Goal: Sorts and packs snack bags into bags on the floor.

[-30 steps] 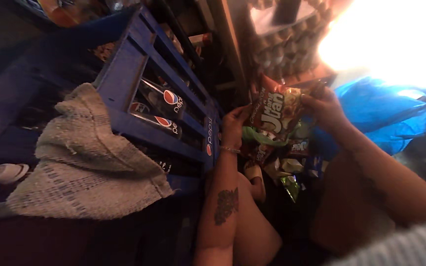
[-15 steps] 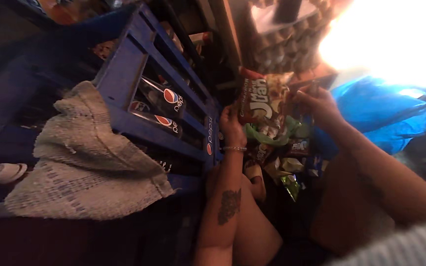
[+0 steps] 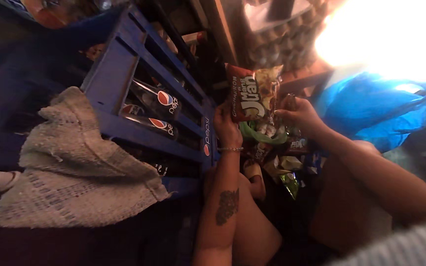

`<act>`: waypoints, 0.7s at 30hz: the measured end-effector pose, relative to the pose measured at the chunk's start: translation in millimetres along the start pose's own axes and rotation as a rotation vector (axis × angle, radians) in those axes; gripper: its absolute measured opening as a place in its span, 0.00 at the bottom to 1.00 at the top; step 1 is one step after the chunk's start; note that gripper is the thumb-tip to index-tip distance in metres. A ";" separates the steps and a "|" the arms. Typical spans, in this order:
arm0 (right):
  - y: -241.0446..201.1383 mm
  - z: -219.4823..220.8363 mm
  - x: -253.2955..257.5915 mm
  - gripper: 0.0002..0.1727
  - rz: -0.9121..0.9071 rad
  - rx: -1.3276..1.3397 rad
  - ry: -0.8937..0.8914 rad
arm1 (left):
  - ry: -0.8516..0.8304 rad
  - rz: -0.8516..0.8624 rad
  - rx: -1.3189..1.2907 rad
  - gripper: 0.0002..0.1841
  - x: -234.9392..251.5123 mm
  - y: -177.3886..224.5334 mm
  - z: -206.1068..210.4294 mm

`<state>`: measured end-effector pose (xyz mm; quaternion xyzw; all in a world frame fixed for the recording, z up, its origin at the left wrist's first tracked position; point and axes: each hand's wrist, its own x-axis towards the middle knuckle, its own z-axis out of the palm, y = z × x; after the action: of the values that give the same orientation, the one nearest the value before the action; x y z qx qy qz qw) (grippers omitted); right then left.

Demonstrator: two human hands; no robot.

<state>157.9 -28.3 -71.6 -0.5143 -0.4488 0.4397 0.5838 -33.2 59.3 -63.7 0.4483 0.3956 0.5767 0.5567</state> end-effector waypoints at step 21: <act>7.2 8.7 -1.5 0.06 -0.318 0.023 0.167 | -0.259 -0.589 -0.106 0.35 -20.9 -3.4 16.8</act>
<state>148.7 -27.4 -78.3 -0.4649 -0.4695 0.3024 0.6870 -16.6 38.1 -63.8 0.3548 0.4037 0.3489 0.7678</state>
